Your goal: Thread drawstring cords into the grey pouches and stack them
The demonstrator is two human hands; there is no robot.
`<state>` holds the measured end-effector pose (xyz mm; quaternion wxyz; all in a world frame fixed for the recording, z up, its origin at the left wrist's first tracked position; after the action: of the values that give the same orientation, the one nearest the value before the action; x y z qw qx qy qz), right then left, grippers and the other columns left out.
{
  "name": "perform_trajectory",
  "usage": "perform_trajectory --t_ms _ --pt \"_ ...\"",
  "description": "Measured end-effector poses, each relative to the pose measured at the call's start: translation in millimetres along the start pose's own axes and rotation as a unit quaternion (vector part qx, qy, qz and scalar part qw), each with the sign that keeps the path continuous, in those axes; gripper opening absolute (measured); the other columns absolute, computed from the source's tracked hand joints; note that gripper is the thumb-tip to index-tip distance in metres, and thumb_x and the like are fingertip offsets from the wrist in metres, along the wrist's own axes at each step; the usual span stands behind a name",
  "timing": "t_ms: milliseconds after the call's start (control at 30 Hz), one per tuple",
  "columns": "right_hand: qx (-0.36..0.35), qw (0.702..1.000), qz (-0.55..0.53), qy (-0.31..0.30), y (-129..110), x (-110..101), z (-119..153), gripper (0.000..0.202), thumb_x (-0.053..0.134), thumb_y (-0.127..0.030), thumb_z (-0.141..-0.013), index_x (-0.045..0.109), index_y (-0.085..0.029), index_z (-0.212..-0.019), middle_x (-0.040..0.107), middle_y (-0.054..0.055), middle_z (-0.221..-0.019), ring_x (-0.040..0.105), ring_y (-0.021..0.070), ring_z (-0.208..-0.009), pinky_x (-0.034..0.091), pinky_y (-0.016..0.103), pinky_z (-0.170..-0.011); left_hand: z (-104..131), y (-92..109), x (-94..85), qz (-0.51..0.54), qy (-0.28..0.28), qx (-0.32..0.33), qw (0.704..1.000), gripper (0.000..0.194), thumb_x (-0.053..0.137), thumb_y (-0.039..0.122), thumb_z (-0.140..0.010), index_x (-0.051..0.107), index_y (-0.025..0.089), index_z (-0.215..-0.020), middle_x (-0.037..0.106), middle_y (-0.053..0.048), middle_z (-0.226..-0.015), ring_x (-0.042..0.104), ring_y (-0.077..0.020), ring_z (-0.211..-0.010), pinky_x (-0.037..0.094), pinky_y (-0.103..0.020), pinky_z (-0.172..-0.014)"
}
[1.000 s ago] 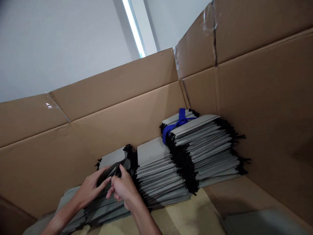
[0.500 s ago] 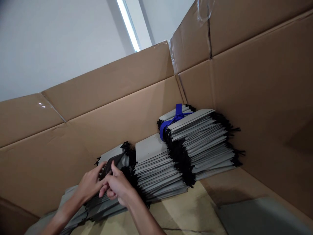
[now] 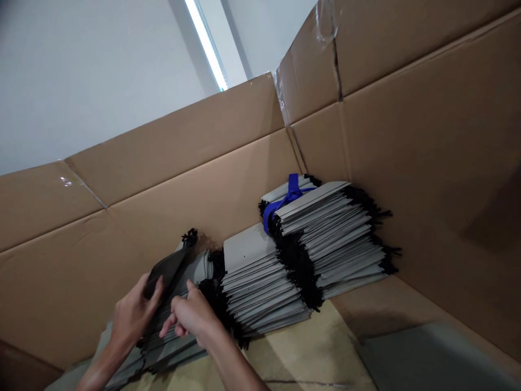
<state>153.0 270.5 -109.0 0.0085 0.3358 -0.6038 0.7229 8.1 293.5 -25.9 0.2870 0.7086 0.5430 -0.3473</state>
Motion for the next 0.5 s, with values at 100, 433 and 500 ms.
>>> perform_trajectory --t_ms 100,433,500 --pt "-0.018 1.000 -0.009 -0.017 -8.9 2.3 6.7 0.093 0.044 -0.006 -0.087 0.005 -0.010 -0.172 0.075 -0.004 -0.065 0.048 0.0108 -0.033 0.035 0.016 -0.036 -4.2 -12.5 -16.2 -0.034 0.042 -0.014 0.998 0.033 0.052 0.041 -0.102 0.069 0.022 -0.121 0.082 -0.008 -0.098 0.079 -0.0237 -0.078 0.043 -0.025 -0.063" --pt "-0.092 0.991 0.097 -0.028 -33.6 2.1 21.3 0.076 0.052 -0.014 -0.088 0.039 -0.017 -0.163 0.078 0.000 -0.092 0.060 0.0071 -0.043 0.045 0.016 -0.042 -10.7 -48.4 -174.4 -0.044 0.282 -0.130 0.950 0.050 0.062 0.054 -0.085 0.076 0.018 -0.117 0.065 0.002 -0.072 0.061 -0.0178 -0.064 0.047 -0.025 -0.066" --pt "-0.101 0.982 0.156 -0.037 -33.9 12.0 28.4 0.061 0.060 -0.023 -0.092 0.056 -0.015 -0.152 0.079 0.005 -0.100 0.066 0.0093 -0.053 0.046 0.018 -0.044 8.6 -44.2 -207.3 0.013 0.305 -0.185 0.934 0.057 0.065 0.060 -0.081 0.077 0.019 -0.119 0.068 0.002 -0.073 0.062 -0.0194 -0.066 0.050 -0.029 -0.068"
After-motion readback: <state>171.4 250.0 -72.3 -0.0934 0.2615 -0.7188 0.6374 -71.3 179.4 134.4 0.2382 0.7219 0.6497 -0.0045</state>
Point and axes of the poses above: each hand's wrist, its own z-axis away from the middle knuckle, its own x-axis out of the palm, y = z × x, the point moved 6 cm from there along -z, towards the middle knuckle
